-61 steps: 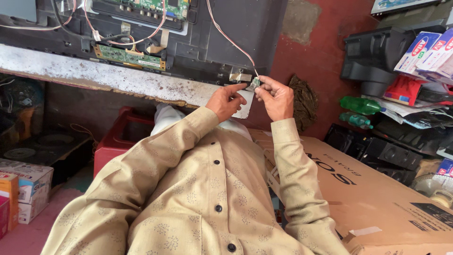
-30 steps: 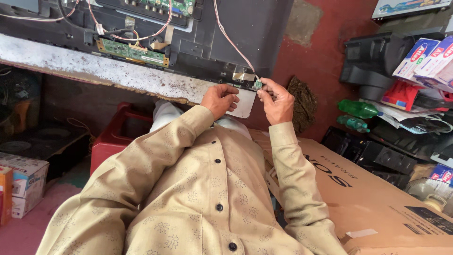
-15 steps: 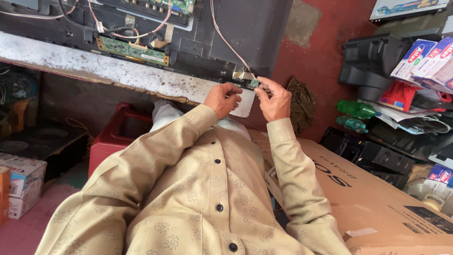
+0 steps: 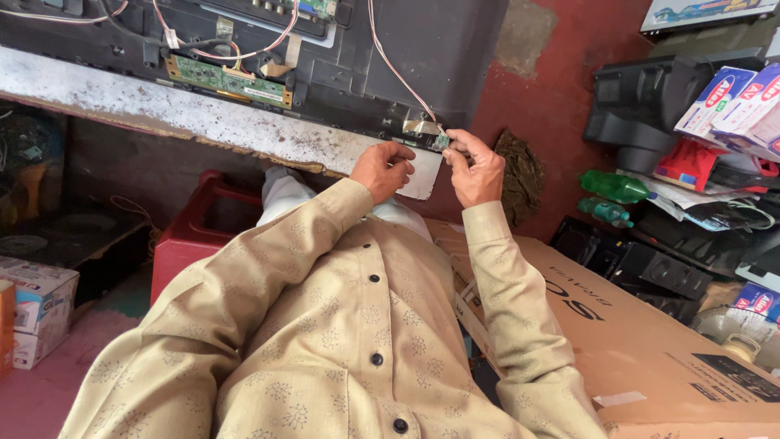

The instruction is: The person works on the back of a CRT television, connecting ribbon cables and wires to internal circuit boards. They use a screwdriver to fasten screws and secure components inside the chassis.

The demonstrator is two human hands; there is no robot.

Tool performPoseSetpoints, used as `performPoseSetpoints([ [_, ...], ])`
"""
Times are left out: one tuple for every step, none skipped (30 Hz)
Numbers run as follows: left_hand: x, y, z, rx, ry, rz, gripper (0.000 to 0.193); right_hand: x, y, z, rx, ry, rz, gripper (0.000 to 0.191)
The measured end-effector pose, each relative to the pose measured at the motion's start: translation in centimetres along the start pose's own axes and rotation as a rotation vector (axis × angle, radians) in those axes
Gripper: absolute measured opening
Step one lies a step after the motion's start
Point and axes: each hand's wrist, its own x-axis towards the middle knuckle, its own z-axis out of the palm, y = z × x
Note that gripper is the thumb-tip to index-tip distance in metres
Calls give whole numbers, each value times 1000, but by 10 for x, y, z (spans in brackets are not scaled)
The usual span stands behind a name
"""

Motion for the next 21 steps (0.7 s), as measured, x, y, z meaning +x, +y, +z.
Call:
performPoseSetpoints([
  [1, 0, 0, 0, -4, 0, 31, 0, -1, 0, -11, 4, -12, 29],
  [2, 0, 0, -6, -8, 10, 31, 0, -1, 1, -20, 7, -24, 29],
  [3, 1, 0, -12, -12, 19, 31, -1, -2, 1, -31, 15, -42, 29],
  [3, 2, 1, -19, -19, 27, 31, -1, -3, 1, -43, 24, -59, 29],
  [3, 3, 2, -2, -18, 36, 32, -2, -3, 2, -57, 35, -76, 29],
  [4, 5, 3, 15, -16, 48, 32, -3, -4, 2, -100, 53, -107, 29],
  [4, 7, 3, 33, -11, 59, 33, -3, -5, 2, -141, 70, -138, 29],
  [4, 9, 5, 85, -1, 90, 35, -4, -5, 3, -181, 86, -167, 29],
  [4, 11, 7, 136, 8, 118, 37, -4, -6, 3, -204, 99, -198, 30],
  [3, 13, 8, 186, 18, 149, 39, -5, -6, 4, -226, 113, -231, 31],
  [3, 14, 8, 258, 44, 229, 40, -4, -7, 5, -248, 127, -264, 32],
  [1, 15, 9, 330, 68, 307, 40, -4, -7, 5, -206, 106, -220, 32],
  [-1, 16, 10, 403, 89, 384, 41, -4, -6, 5, -163, 86, -175, 31],
  [-3, 17, 9, 465, 84, 439, 43, -3, -6, 4, -122, 69, -131, 31],
  [-6, 17, 8, 528, 78, 497, 45, -2, -5, 3, -87, 55, -43, 31],
  [-7, 19, 8, 590, 73, 555, 48, -2, -4, 2, -52, 39, 45, 31],
  [-8, 20, 8, 683, 31, 508, 55, -2, -2, 0, -16, 21, 134, 30],
  [-9, 21, 7, 775, -12, 459, 62, -1, -1, -2, -46, 19, 53, 31],
  [-9, 22, 6, 868, -55, 410, 69, 0, 1, -3, -75, 16, -30, 31],
  [-10, 22, 4, 909, -61, 468, 71, 1, 4, -4, -104, 12, -113, 32],
  [-11, 22, 2, 949, -70, 526, 74, 2, 6, -4, -75, 25, -79, 30],
])
